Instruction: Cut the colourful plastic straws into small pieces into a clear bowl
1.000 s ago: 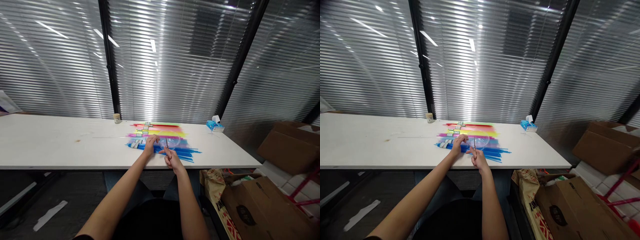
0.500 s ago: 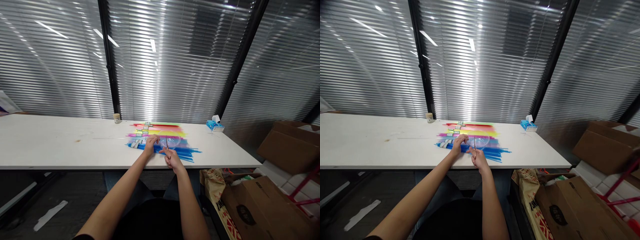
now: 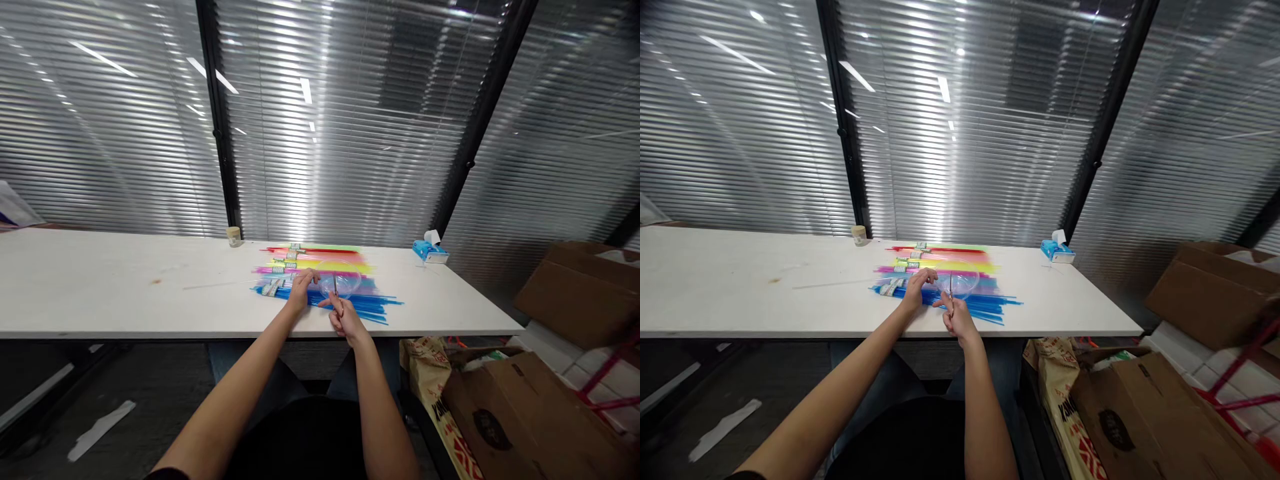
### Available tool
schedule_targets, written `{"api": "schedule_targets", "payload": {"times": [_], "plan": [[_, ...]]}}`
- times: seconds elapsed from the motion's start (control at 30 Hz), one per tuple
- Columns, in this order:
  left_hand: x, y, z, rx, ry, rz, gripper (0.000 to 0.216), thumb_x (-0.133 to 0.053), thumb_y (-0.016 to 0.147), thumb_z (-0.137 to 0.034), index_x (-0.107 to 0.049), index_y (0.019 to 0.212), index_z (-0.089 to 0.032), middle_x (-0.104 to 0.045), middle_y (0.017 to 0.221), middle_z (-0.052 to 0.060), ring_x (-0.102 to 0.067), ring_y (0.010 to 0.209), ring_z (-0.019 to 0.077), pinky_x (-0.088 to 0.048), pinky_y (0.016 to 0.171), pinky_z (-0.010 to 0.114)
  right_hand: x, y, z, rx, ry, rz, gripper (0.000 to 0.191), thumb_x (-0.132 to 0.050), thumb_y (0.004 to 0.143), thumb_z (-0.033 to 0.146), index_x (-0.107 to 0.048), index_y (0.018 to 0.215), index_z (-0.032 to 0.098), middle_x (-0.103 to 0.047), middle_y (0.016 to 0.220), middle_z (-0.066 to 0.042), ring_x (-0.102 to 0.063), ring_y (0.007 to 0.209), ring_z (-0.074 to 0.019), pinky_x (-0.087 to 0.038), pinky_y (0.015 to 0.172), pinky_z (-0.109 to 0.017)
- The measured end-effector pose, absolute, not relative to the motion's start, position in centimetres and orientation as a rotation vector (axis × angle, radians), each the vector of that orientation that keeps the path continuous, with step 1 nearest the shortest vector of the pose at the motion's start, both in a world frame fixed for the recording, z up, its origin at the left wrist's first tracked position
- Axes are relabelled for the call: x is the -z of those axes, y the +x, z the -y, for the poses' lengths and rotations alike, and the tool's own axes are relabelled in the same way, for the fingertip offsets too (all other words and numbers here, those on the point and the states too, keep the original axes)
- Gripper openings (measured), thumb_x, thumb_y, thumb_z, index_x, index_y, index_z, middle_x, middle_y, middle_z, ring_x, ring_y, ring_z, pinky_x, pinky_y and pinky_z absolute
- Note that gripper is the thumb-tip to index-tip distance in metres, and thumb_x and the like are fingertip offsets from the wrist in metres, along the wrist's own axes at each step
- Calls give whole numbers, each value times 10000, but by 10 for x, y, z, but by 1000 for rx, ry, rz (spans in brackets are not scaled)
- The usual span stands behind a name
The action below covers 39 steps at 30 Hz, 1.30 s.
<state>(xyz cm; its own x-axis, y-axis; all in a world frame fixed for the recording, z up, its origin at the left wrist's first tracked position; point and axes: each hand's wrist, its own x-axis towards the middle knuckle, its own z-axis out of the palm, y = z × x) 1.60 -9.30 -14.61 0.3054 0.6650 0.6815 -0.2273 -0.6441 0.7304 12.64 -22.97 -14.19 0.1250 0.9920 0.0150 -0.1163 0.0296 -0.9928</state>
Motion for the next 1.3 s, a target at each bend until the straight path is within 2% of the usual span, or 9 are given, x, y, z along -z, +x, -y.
{"api": "schedule_targets", "payload": {"times": [0.3,0.67,0.8,1.3], "plan": [[147,16,94,-1422,1814,-355,399,-487,929,-482,-515,627,-224,-625,775,66,-596,847,242,-490,896,402,143,126,229,-1153,-1161,1076,626,-641,806,772,-690,894,155,-308,319,133,-131,315,-71,-106,336,-236],[147,16,94,-1410,1849,-360,420,-498,922,-519,-522,623,-225,-603,740,58,-583,829,243,-475,866,390,145,125,228,-1137,-1184,1050,521,-656,844,714,-670,837,193,-305,338,126,-140,325,-75,-89,346,-237],[146,16,93,-1423,1838,-370,386,-522,900,-500,-542,631,-224,-601,731,51,-582,806,237,-476,842,382,146,125,227,-1120,-1185,1026,512,-683,830,707,-669,839,196,-295,350,130,-141,327,-72,-84,345,-237],[146,16,93,-1462,1811,-418,390,-435,924,-444,-485,600,-234,-632,762,62,-602,823,233,-502,854,387,149,126,226,-1108,-1182,986,514,-716,772,684,-683,890,185,-322,352,131,-145,328,-77,-100,330,-238]]}}
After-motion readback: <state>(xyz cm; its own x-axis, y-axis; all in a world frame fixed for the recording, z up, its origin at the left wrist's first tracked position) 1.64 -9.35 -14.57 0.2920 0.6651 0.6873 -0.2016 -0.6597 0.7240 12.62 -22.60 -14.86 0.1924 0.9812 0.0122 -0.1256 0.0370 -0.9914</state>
